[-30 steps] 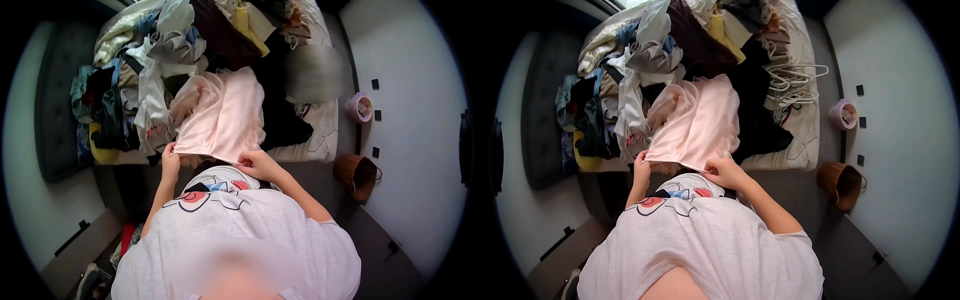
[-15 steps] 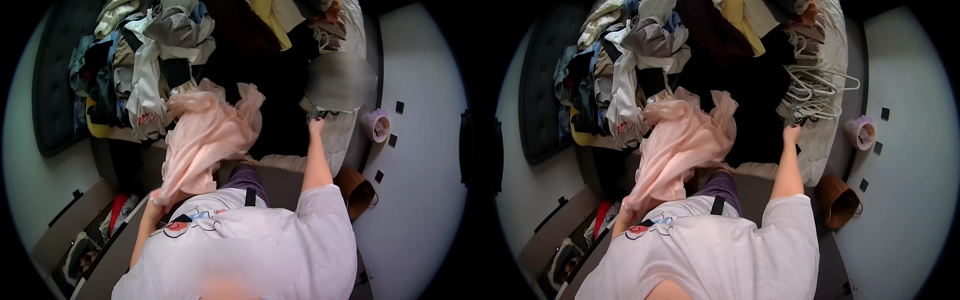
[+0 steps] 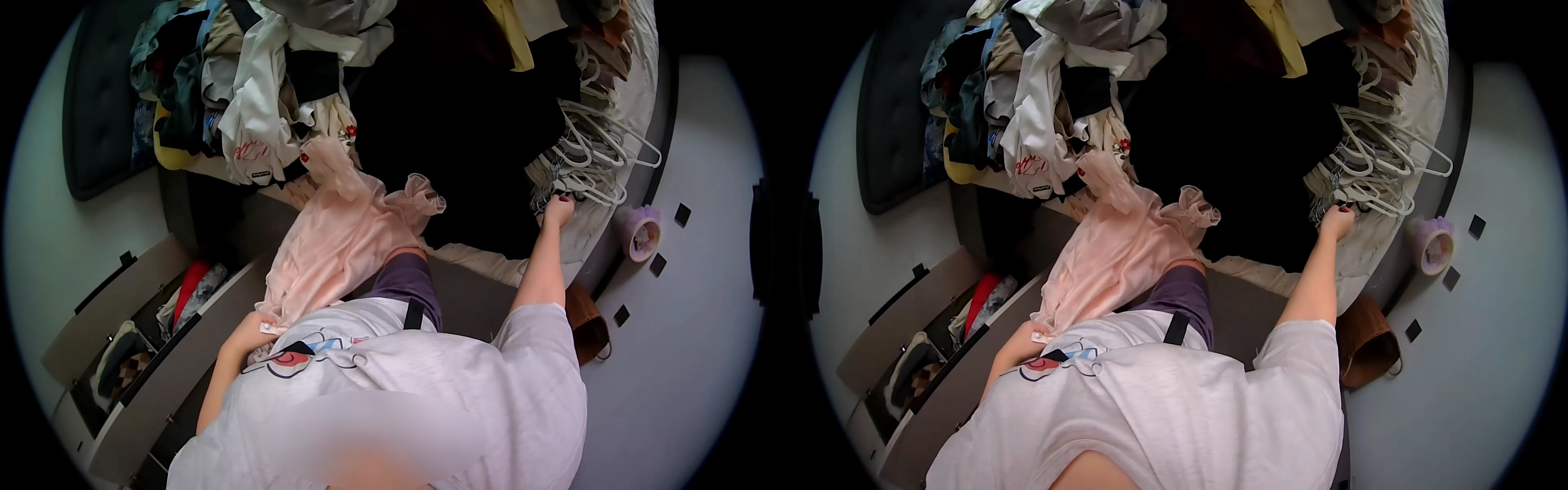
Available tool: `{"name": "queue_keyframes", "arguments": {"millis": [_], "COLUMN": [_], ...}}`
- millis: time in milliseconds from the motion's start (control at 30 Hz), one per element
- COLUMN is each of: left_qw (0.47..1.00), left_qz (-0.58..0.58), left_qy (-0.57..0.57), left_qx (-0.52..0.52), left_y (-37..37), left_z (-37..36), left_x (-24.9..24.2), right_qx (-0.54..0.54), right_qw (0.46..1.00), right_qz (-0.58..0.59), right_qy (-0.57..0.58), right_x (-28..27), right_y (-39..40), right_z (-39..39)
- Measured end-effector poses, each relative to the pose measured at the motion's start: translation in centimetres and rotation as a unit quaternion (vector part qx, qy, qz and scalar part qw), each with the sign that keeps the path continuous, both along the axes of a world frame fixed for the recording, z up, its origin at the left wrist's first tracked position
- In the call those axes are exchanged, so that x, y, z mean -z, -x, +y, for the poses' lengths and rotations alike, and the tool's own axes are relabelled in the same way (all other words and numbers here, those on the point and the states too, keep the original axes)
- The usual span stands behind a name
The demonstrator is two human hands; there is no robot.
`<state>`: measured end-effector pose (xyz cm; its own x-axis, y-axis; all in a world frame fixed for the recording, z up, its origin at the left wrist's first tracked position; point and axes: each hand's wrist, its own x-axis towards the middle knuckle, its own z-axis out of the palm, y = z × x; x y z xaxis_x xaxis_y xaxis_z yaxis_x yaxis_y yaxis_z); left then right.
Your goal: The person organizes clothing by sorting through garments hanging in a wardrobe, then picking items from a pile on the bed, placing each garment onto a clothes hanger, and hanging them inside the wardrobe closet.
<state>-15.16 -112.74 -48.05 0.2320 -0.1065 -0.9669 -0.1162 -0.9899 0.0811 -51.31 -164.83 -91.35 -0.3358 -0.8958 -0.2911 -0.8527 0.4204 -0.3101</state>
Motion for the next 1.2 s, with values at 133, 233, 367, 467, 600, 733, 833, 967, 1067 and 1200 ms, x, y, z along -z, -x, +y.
{"name": "queue_keyframes", "arguments": {"millis": [133, 233, 367, 467, 600, 733, 833, 967, 1067, 1200], "left_qw": [0.981, 0.925, 0.895, 0.922, 0.961, 0.900, 0.828, 0.770, 0.764, 0.776], "left_qz": [0.021, 0.001, -0.047, -0.044, -0.081, 0.052, -0.073, -0.160, -0.176, -0.137], "left_qy": [0.038, 0.172, 0.161, 0.097, 0.167, 0.238, 0.313, 0.333, 0.350, 0.354], "left_qx": [-0.190, -0.338, -0.413, -0.372, -0.204, -0.363, -0.459, -0.520, -0.513, -0.504], "left_y": [-0.3, -0.3, -2.5, -6.1, -7.4, -8.6, -8.7, -9.9, -10.0, -9.6], "left_z": [-1.9, -7.5, -9.9, -6.6, -2.6, 1.9, -1.6, -3.8, -4.3, -3.8], "left_x": [0.1, -4.0, -9.8, -11.3, -9.9, -8.0, -8.4, -9.0, -8.6, -7.3], "right_qx": [-0.089, -0.162, -0.061, 0.178, 0.169, -0.026, -0.032, 0.021, 0.081, 0.057], "right_qw": [0.995, 0.975, 0.986, 0.964, 0.900, 0.915, 0.884, 0.835, 0.839, 0.813], "right_qz": [0.028, -0.043, 0.011, -0.185, -0.352, -0.306, -0.370, -0.463, -0.464, -0.510], "right_qy": [0.047, 0.147, 0.154, 0.063, 0.192, 0.260, 0.284, 0.295, 0.273, 0.276], "right_x": [-3.9, -3.7, -1.6, -2.4, -2.6, -8.9, -12.1, -16.6, -16.5, -20.3], "right_y": [-1.6, -3.6, -7.2, -7.9, -6.9, -8.9, -10.3, -12.8, -12.2, -13.3], "right_z": [-0.7, -2.8, -5.0, -7.6, -8.4, -6.2, -4.6, -1.6, 0.5, 6.0]}}
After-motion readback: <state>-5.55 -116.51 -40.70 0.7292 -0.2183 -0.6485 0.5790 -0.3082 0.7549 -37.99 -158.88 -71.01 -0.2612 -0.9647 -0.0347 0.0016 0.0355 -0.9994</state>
